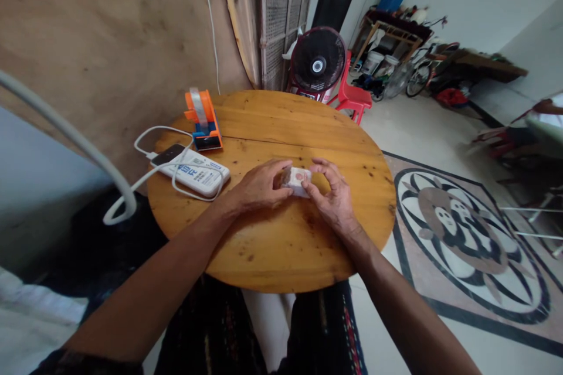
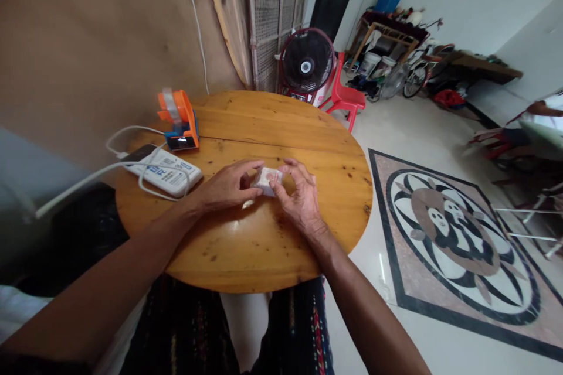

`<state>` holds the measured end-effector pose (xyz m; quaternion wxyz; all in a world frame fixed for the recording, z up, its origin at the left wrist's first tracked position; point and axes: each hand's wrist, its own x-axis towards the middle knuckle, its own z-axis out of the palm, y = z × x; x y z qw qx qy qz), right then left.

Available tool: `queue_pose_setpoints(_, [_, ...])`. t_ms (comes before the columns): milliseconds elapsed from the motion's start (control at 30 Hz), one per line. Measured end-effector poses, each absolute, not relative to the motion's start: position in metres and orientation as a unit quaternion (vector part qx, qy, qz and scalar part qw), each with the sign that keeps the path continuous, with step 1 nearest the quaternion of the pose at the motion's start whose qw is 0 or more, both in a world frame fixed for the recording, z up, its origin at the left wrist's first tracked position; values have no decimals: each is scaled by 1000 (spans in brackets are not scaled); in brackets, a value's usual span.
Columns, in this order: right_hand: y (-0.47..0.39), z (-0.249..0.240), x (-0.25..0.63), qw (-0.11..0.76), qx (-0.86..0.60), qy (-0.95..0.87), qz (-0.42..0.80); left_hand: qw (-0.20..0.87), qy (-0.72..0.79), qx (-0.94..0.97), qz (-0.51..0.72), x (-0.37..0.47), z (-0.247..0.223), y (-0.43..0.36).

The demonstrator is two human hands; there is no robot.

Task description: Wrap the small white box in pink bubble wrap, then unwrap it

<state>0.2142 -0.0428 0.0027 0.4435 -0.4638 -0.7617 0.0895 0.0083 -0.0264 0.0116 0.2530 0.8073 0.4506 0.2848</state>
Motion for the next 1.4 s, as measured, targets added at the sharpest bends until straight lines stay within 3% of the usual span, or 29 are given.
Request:
queue_pose_setpoints(300, [-11,29,228,307,-388,-844,207,267,431,810,296,9,16,-25])
queue_pose_setpoints(567, [-13,17,224,389,-403,-793,239,258,445,809,284,11,12,-23])
queue_pose_setpoints(967, [-11,15,221,401,-410,-814,92,251,451,807,286,12,11,-24])
queue_pose_setpoints(1400, [-8,11,215,461,-429,-740,237,274,476,792,267,12,13,-24])
